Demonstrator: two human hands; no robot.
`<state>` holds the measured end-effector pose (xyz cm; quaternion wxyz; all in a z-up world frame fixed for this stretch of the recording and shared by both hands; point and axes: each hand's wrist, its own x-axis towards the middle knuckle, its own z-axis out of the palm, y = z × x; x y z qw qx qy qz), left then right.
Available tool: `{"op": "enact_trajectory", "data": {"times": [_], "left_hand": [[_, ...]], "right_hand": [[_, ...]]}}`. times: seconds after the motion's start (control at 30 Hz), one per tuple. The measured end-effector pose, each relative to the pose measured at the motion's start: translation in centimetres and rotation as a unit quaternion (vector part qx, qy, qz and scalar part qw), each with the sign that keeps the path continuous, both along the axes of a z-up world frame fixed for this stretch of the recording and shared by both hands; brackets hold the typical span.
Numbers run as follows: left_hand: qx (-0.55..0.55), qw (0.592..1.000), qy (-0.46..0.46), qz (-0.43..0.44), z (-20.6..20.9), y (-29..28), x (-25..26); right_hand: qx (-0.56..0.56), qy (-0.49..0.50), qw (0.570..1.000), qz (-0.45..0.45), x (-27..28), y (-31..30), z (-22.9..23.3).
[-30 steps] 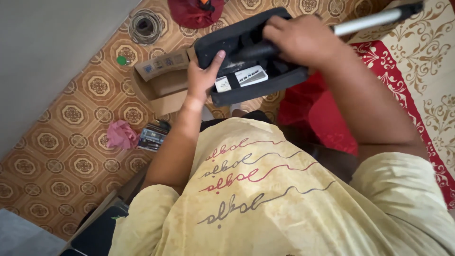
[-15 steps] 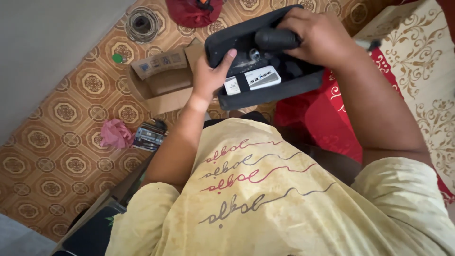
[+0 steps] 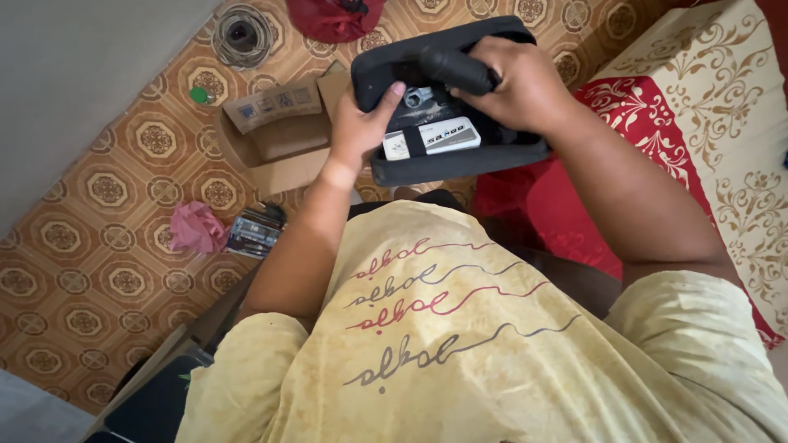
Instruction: Inspecting and assembling a portable bicycle pump and its storage case.
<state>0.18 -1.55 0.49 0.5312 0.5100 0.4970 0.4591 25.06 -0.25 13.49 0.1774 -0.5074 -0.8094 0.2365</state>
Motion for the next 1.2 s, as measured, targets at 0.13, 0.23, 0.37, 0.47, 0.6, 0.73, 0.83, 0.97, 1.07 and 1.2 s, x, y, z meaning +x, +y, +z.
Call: {"op": "enact_trajectory", "data": {"times": [0.13, 0.23, 0.37, 0.47, 0.6, 0.73, 0.83, 0.97, 1.07, 1.2], "left_hand": [[-0.023, 1.000, -0.015, 0.008, -0.5, -0.2, -0.2], [-0.084, 0.993, -0.078, 0.011, -1.1, -0.1, -0.7], [-0.045, 0.999, 0.020, 0.008, -1.4, -0.1, -1.4], [-0.096, 0.994, 0.045, 0.038, -2.0, 0.7, -4.6], [-0.068, 0.990, -0.087, 0.088, -0.9, 1.0, -6.1], [-0.025, 0.994, 0.009, 0.104, -0.6, 0.6, -4.1], [0.067, 0.992, 0.068, 0.084, 0.8, 0.2, -3.1], [0.122, 0.989, 0.018, 0.087, 1.5, 0.2, -2.0], [0.108, 0.991, -0.009, 0.081, 1.1, 0.2, -1.6], [0.083, 0.995, -0.006, 0.054, 2.8, 0.1, -1.3]], "right_hand": [[-0.028, -0.011, 0.999, 0.027, 0.9, 0.6, 1.3], [-0.015, -0.060, 0.996, 0.062, 2.6, 1.1, 2.7], [-0.060, -0.145, 0.987, 0.034, 6.3, 1.5, 3.1], [0.004, -0.138, 0.990, 0.032, 10.0, 2.0, 4.6], [-0.096, 0.134, 0.984, -0.064, 12.1, 0.3, 4.9], [-0.090, 0.124, 0.980, -0.126, 8.8, -0.7, 5.8], [-0.167, 0.250, 0.934, -0.192, 5.6, -0.9, 5.4], [-0.133, 0.200, 0.970, -0.041, 1.9, -0.6, 4.2], [-0.093, -0.036, 0.994, 0.044, 0.0, 0.0, 3.3], [-0.069, -0.161, 0.979, 0.103, -2.1, 0.6, 2.7]]}}
